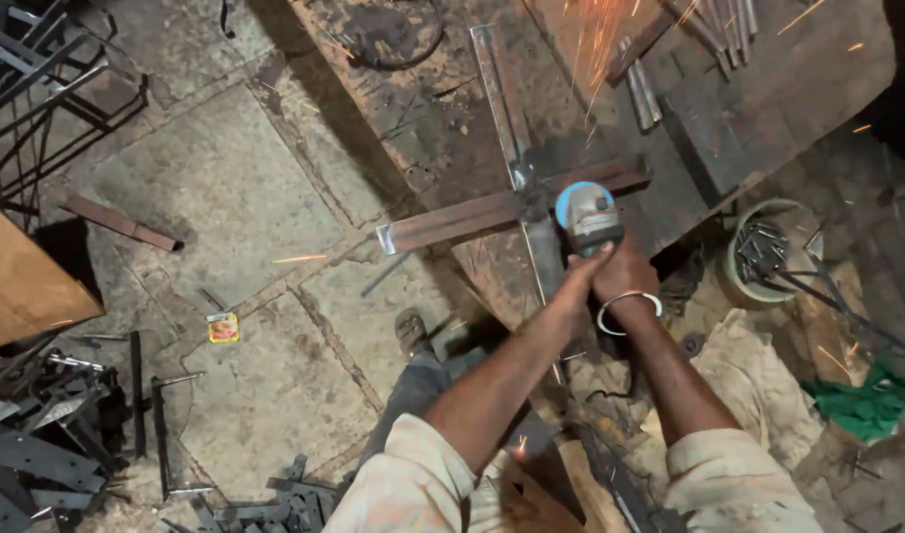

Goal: Grinding and smoothing the edges of a metal cross-shaped furniture component using a handheld angle grinder.

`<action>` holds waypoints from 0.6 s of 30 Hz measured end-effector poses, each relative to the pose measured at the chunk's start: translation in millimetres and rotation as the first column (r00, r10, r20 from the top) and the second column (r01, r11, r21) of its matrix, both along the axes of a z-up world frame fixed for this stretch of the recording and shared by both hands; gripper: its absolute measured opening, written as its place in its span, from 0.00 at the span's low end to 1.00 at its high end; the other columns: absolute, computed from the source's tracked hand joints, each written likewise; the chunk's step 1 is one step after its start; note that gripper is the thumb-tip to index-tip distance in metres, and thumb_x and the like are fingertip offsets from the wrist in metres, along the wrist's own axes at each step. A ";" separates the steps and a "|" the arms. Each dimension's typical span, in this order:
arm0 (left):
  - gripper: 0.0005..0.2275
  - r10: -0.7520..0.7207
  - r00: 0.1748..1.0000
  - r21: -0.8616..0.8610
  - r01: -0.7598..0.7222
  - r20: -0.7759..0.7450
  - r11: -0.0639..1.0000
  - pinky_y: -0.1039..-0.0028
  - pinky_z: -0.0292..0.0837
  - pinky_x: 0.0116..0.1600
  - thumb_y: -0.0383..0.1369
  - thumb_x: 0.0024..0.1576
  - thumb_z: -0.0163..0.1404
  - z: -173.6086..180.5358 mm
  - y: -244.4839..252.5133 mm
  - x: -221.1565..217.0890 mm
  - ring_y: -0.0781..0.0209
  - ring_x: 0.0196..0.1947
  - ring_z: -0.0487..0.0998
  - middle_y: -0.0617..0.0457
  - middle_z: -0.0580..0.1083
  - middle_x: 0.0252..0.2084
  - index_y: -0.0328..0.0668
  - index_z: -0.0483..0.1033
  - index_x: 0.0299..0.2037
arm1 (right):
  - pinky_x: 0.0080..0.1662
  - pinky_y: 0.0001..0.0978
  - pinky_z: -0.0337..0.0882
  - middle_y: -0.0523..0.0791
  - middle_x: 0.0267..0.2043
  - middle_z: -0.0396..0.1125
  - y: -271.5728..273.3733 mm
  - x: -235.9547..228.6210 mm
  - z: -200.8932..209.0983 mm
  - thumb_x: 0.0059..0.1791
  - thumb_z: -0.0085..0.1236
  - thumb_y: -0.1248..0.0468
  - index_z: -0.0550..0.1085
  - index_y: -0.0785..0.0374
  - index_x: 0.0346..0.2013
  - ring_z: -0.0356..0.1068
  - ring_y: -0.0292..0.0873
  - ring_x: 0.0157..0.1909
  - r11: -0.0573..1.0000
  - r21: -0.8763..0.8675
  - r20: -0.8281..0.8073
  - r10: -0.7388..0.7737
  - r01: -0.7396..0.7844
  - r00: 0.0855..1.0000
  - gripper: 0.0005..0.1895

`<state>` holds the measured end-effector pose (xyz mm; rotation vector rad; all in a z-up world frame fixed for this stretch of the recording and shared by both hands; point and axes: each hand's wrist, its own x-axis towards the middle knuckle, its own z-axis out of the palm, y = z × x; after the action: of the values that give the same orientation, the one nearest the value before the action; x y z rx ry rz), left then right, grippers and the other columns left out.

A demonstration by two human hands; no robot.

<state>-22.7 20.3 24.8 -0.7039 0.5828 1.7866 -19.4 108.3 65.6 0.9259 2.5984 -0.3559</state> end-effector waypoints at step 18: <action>0.31 0.198 0.958 -0.150 -0.230 -0.206 0.962 0.65 0.61 0.64 0.51 0.49 0.61 -11.8 15.9 33.5 0.58 0.59 0.72 0.49 0.74 0.60 0.42 0.74 0.60 | 0.50 0.44 0.73 0.53 0.46 0.76 26.1 11.1 -16.5 0.38 0.71 0.50 0.73 0.64 0.52 0.76 0.52 0.48 0.891 -0.419 -0.202 0.095 -0.173 0.975 0.34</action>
<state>10.7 36.1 13.0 -0.7423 0.8225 2.0377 -8.2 134.4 49.1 0.5746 2.5530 -0.9723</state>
